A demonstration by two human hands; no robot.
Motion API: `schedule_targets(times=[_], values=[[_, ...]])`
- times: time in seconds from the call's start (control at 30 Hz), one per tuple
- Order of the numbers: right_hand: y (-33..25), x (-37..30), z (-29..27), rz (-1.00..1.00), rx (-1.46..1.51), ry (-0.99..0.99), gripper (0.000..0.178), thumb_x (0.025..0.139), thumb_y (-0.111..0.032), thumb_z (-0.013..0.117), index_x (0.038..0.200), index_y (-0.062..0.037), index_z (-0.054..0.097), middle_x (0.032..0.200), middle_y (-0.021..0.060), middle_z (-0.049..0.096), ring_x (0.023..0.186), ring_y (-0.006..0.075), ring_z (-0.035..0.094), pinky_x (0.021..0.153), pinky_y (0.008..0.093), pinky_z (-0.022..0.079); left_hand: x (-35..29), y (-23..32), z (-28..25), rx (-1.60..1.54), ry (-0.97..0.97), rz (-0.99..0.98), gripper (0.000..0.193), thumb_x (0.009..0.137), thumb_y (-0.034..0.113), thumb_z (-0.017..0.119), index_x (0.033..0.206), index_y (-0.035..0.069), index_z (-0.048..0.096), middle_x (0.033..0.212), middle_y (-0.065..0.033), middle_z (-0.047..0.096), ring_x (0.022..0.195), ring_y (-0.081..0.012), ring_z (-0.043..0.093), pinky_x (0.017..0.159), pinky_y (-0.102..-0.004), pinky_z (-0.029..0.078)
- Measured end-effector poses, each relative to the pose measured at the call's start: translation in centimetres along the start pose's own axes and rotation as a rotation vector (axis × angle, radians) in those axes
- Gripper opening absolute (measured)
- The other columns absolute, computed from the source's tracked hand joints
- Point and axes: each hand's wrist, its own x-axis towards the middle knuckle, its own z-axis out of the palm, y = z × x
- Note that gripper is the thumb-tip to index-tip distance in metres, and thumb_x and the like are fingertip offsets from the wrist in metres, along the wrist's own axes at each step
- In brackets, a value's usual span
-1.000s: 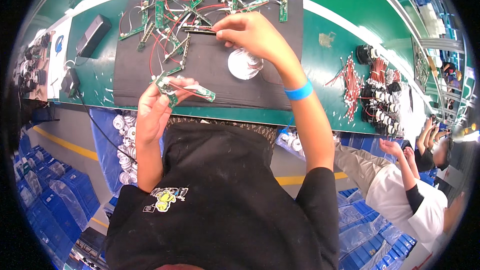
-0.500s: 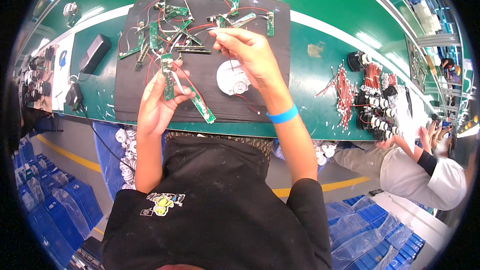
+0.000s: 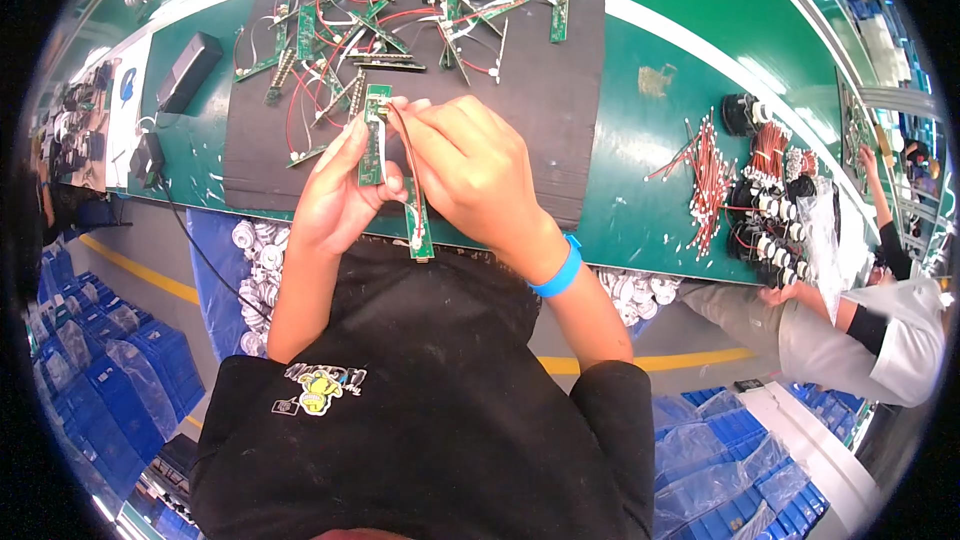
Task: Assembling electronic components by connecting wires to circuit boards and placing them into plastic housings.
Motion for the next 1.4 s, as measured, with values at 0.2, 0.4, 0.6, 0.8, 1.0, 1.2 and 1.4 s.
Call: schedule_targets(times=[0.2,0.4,0.6,0.8,1.0,1.2,1.4], values=[[-0.7,-1.3,0.0,-0.008,-0.184,0.020,0.027,0.064,-0.002,0.069,0.091,0.0001,0.067,0.078,0.0067,0.061,0.067,0.0202,0.059,0.057,0.0309,0.047,-0.7,-1.2,0.4,0.095,0.111,-0.003,0.042,0.098,0.028,0.045,0.130,0.002,0.041,0.118,-0.0081,0.053,0.077,-0.0144,0.062,0.073,-0.0307,0.055],[-0.7,-2.4,0.5,0.067,-0.133,0.072,0.024,0.064,-0.001,0.072,0.088,-0.0018,0.069,0.077,0.0069,0.064,0.065,0.0215,0.062,0.057,0.0309,0.049,-0.8,-2.0,0.5,0.065,0.129,0.003,0.040,0.097,0.026,0.047,0.128,0.002,0.042,0.107,-0.0075,0.058,0.076,-0.0146,0.063,0.072,-0.0305,0.055],[-0.6,-2.7,0.9,0.086,-0.113,0.100,0.022,0.065,0.000,0.073,0.086,-0.0013,0.068,0.077,0.0071,0.064,0.064,0.0212,0.062,0.055,0.0304,0.048,-1.2,-2.3,0.3,0.064,0.120,-0.039,0.041,0.096,0.027,0.048,0.128,0.001,0.044,0.111,-0.0076,0.058,0.076,-0.0135,0.062,0.069,-0.0292,0.055],[-0.5,-2.9,0.6,-0.037,-0.149,0.047,0.031,0.061,-0.006,0.065,0.091,0.0018,0.064,0.080,0.0072,0.061,0.068,0.0198,0.061,0.055,0.0298,0.045,-1.0,-2.2,0.5,0.083,0.107,-0.013,0.043,0.095,0.028,0.050,0.128,0.001,0.045,0.125,-0.0086,0.054,0.076,-0.0107,0.061,0.069,-0.0273,0.055],[-0.2,-2.9,0.5,-0.048,-0.143,0.042,0.029,0.061,-0.007,0.065,0.089,0.0013,0.063,0.080,0.0067,0.060,0.070,0.0192,0.061,0.055,0.0295,0.044,-1.2,-2.6,0.3,0.089,0.133,-0.025,0.047,0.095,0.027,0.051,0.132,0.001,0.041,0.130,-0.0099,0.051,0.076,-0.0098,0.061,0.069,-0.0273,0.055],[-0.4,-2.5,-0.1,-0.064,-0.163,0.000,0.025,0.062,-0.007,0.067,0.087,-0.0010,0.063,0.079,0.0059,0.060,0.071,0.0189,0.061,0.055,0.0294,0.044,-1.5,-2.4,1.6,0.154,0.176,0.002,0.053,0.095,0.024,0.051,0.141,0.004,0.032,0.122,-0.0083,0.055,0.074,-0.0093,0.060,0.068,-0.0282,0.056],[-0.8,-2.3,0.2,0.035,-0.147,0.059,0.018,0.067,-0.002,0.073,0.084,-0.0017,0.067,0.073,0.0062,0.062,0.064,0.0218,0.061,0.057,0.0312,0.047,-1.4,-2.1,1.6,0.230,0.206,-0.003,0.052,0.095,0.023,0.052,0.141,0.005,0.034,0.113,-0.0067,0.058,0.070,-0.0093,0.059,0.065,-0.0271,0.055]])
